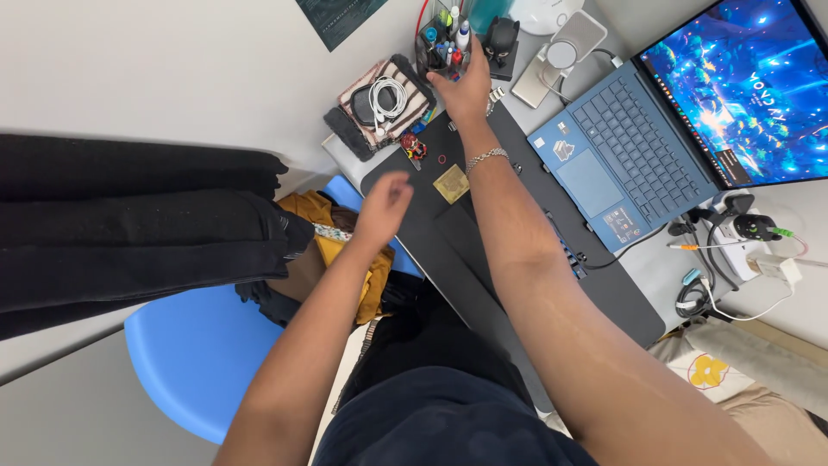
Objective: Organizing a desk area, handling a red cable, and interacting with computer peripherals.
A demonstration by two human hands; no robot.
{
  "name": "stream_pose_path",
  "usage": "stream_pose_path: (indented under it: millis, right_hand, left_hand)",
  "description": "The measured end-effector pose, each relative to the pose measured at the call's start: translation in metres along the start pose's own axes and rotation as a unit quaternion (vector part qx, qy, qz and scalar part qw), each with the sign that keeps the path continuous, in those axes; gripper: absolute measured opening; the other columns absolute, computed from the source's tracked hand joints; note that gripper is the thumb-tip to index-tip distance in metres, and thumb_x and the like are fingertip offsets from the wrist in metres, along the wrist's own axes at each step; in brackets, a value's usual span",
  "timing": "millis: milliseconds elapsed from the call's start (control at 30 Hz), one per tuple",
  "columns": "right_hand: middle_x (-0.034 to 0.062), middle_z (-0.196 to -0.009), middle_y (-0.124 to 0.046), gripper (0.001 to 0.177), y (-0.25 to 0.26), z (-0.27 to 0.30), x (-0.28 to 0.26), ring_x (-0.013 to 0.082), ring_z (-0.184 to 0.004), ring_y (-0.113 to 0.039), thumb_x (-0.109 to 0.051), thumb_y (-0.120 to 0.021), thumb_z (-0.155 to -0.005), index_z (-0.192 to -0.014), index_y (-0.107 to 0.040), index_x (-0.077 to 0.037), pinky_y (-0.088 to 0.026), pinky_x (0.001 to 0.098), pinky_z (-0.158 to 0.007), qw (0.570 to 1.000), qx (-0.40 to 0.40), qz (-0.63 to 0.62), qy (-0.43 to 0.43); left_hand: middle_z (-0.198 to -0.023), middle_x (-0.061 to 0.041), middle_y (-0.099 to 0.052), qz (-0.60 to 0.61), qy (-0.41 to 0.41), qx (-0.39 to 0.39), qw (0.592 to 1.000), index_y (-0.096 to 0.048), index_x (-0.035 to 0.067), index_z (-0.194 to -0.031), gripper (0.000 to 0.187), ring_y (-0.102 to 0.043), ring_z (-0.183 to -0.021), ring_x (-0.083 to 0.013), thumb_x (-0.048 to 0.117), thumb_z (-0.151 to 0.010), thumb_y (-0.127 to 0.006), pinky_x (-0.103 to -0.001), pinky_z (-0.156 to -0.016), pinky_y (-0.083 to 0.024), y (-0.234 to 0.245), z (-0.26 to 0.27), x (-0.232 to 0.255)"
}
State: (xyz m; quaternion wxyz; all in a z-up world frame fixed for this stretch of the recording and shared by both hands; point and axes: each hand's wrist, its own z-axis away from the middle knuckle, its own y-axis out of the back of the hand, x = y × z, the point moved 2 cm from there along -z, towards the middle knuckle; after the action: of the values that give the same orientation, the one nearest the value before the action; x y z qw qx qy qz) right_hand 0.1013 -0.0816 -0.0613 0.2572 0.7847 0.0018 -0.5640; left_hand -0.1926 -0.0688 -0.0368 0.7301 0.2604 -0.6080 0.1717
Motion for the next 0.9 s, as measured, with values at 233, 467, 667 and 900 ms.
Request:
stream_pose_path:
  millis: [233,467,667,900]
  right_hand:
    - [0.019,-0.125,-0.06,0.093,0.01,0.028,-0.022,0.035,-0.111,-0.063,-0.013,-0.097,-0.067,-0.143,-0.045,-0.001,-0.053,0.0401,-0.096,0.992,0.067,0.088,0.06]
    - [0.0169,-0.121,-0.063,0.041,0.007,0.131,-0.031,0.034,-0.111,-0.063,-0.006,-0.074,-0.088,-0.126,-0.06,-0.003,-0.052,0.0407,-0.099,0.998,-0.012,0.053,0.04]
    - [0.0212,-0.131,-0.062,0.061,0.0,0.147,0.002,0.0422,-0.122,-0.057,-0.001,-0.074,-0.075,-0.133,-0.057,0.001,-0.044,0.0473,-0.107,0.986,-0.092,0.088,0.112]
    - [0.0156,-0.139,-0.057,0.067,0.006,0.103,-0.014,0.0316,-0.114,-0.068,-0.006,-0.075,-0.08,-0.143,-0.051,-0.005,-0.059,0.0379,-0.095,0.987,-0.122,-0.031,-0.097]
  left_hand:
    - [-0.114,-0.014,-0.069,-0.193,0.04,0.066,0.978,-0.064,0.006,-0.122,0.036,-0.07,-0.094,-0.0273,0.018,-0.09,-0.074,-0.037,-0.085,-0.056,-0.015,-0.05,0.0]
    - [-0.133,-0.015,-0.065,-0.122,0.166,0.094,0.974,-0.051,0.006,-0.139,0.049,-0.067,-0.114,-0.0308,0.014,-0.092,-0.063,-0.039,-0.097,-0.051,-0.02,-0.075,-0.051]
    - [-0.135,-0.017,-0.065,-0.11,0.115,0.073,0.985,-0.049,0.006,-0.142,0.048,-0.066,-0.118,-0.0308,0.011,-0.096,-0.059,-0.039,-0.101,-0.049,-0.025,-0.072,-0.076]
    - [-0.119,-0.014,-0.07,-0.111,0.068,0.038,0.991,-0.062,0.003,-0.126,0.032,-0.072,-0.104,-0.0246,0.017,-0.097,-0.066,-0.034,-0.091,-0.056,-0.009,0.026,-0.076]
